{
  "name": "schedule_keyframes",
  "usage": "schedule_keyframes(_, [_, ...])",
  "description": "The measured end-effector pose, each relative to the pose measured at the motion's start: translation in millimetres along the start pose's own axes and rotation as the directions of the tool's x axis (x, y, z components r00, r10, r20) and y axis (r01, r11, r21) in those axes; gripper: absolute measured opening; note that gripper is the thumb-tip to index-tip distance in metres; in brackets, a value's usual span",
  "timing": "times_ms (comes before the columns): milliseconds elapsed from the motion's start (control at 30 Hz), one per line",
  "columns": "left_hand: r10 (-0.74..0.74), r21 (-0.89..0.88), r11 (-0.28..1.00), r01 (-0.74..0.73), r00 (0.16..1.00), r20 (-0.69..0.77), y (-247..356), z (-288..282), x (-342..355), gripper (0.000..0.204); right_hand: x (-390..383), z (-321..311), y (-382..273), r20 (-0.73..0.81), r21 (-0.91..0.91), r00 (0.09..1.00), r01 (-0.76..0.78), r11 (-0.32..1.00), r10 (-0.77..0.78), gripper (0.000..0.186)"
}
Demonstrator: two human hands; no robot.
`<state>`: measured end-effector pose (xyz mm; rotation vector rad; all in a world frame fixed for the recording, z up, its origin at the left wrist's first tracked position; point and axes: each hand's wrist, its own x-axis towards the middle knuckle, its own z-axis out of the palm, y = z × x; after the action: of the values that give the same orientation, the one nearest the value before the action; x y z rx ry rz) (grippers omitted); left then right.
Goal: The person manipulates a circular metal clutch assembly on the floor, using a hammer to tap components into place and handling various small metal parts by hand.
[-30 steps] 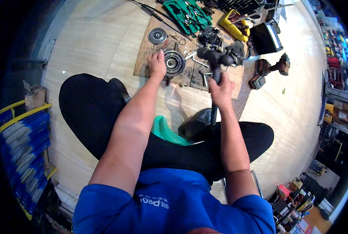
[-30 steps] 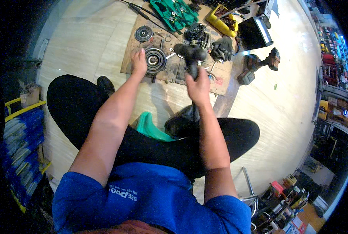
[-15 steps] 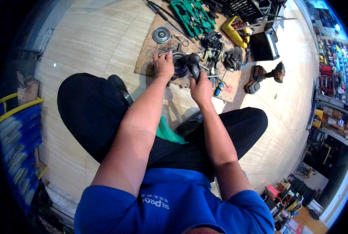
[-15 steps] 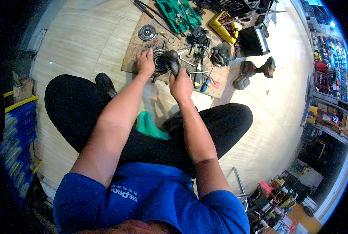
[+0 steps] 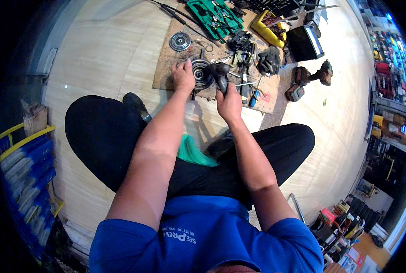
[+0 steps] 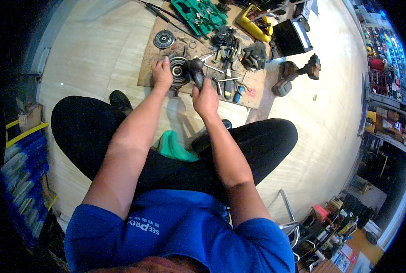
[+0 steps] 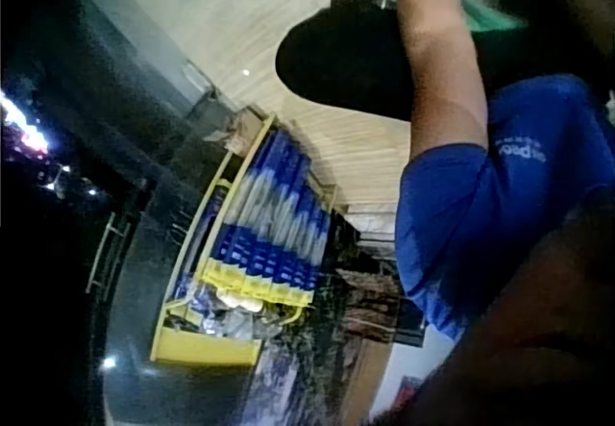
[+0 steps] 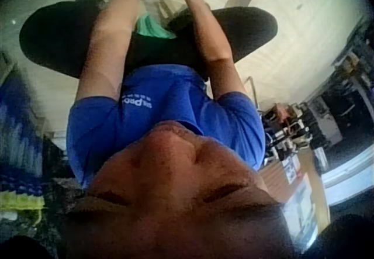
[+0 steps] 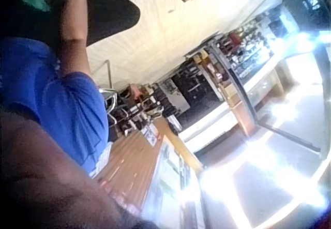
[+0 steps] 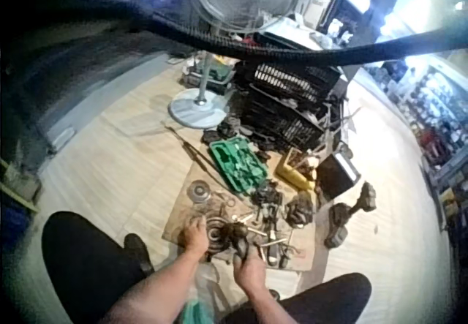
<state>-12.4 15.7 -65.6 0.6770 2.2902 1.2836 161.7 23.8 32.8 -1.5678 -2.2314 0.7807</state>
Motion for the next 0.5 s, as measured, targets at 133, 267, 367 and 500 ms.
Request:
schedule_keyframes(133, [-0.020, 0.020, 1.000, 0.020, 1.000, -0.004, 0, 0, 1, 0.052, -7, -9, 1, -0.005, 0.065, 1.000, 0.020, 0.998, -0.019, 0.026])
schedule_keyframes(267, [0.026, 0.021, 0.999, -0.025, 1.000, -0.018, -7, 0, 4, 0.055, -26, -20, -8, 0.028, 0.124, 0.999, -0.044, 0.991, 0.041, 0.024])
schedule_keyframes(367, [0.052, 0.025, 0.998, -0.051, 0.998, -0.024, -4, 1, 3, 0.056, -41, -18, -8, 0.019, 0.164, 0.999, -0.045, 0.985, 0.043, 0.025])
schedule_keyframes(500, [0.042, 0.036, 0.998, -0.041, 0.999, -0.025, -5, 0, 3, 0.053, -46, -9, -2, 0.052, 0.104, 0.999, -0.002, 0.995, -0.003, 0.028])
